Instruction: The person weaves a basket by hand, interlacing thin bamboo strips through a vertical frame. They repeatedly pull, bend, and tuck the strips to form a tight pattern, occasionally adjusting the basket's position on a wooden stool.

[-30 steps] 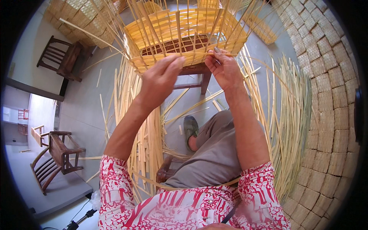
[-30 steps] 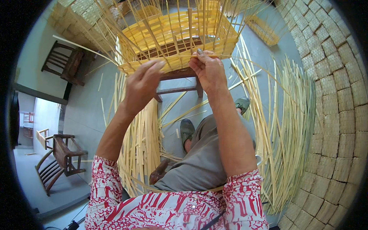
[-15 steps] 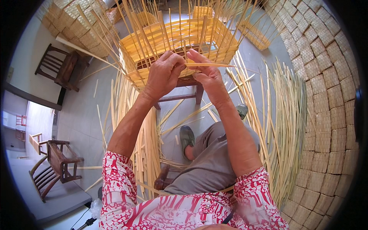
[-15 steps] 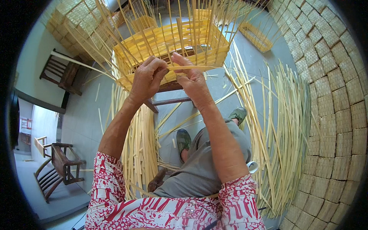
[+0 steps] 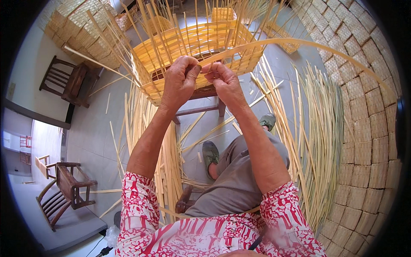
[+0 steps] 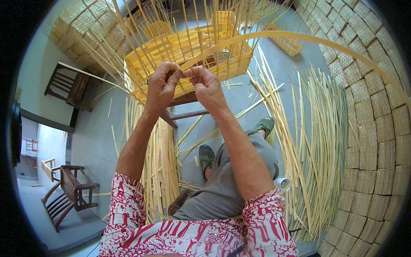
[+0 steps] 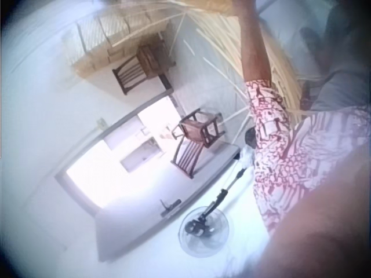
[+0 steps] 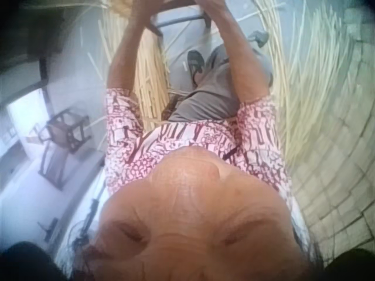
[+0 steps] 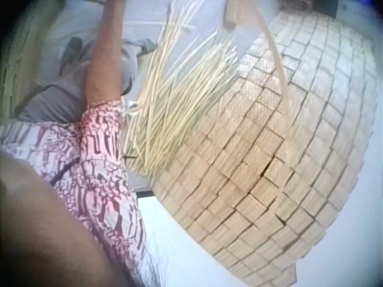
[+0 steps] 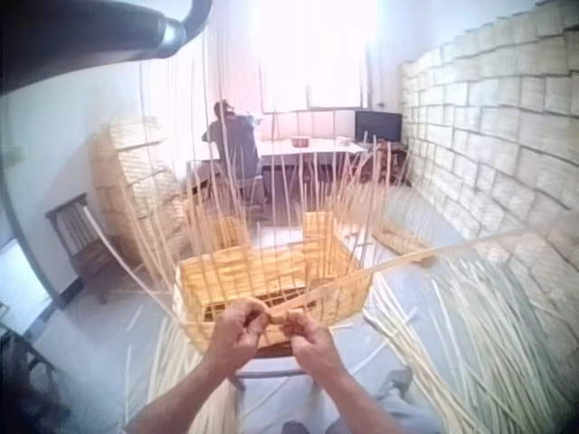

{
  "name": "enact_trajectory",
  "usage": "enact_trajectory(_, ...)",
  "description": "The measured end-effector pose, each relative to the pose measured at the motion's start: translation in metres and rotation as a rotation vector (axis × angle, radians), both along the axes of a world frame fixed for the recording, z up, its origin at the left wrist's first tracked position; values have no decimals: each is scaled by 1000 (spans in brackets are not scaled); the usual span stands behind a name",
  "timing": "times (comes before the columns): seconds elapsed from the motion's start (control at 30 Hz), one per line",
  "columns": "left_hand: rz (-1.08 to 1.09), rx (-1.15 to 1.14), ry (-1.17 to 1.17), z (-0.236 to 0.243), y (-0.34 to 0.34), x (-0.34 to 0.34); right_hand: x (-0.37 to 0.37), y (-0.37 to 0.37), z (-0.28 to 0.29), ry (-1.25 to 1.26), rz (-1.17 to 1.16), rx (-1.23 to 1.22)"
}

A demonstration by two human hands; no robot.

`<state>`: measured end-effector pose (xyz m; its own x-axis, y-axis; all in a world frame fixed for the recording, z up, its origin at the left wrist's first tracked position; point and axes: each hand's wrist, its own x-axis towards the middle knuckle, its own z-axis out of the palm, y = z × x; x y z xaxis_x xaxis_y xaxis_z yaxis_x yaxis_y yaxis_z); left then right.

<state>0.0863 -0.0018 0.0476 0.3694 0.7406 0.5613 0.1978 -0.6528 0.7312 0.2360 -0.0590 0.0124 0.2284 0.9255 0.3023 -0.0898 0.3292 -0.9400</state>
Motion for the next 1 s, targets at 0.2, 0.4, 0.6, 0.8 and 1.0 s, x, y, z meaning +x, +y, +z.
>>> enact_trajectory(0.2, 28, 54, -3, -7, -9, 7, 4, -3, -1, 124, -28, -54)
enact_trajectory(0.4, 9, 45, -46, -11, -6, 6, 5, 5, -5, 169, -25, -56)
enact_trajectory(0.6, 191, 269, 39, -12, -4, 20, -2, 1, -1, 277, -67, -76)
enact_trajectory(0.8, 227, 341, 167, -6, -6, 24, -3, 0, -5, 156, -124, -45)
enact_trajectory(1.0, 311, 419, 385, -2, -3, 17, -4, -22, 10, 633, -213, -86)
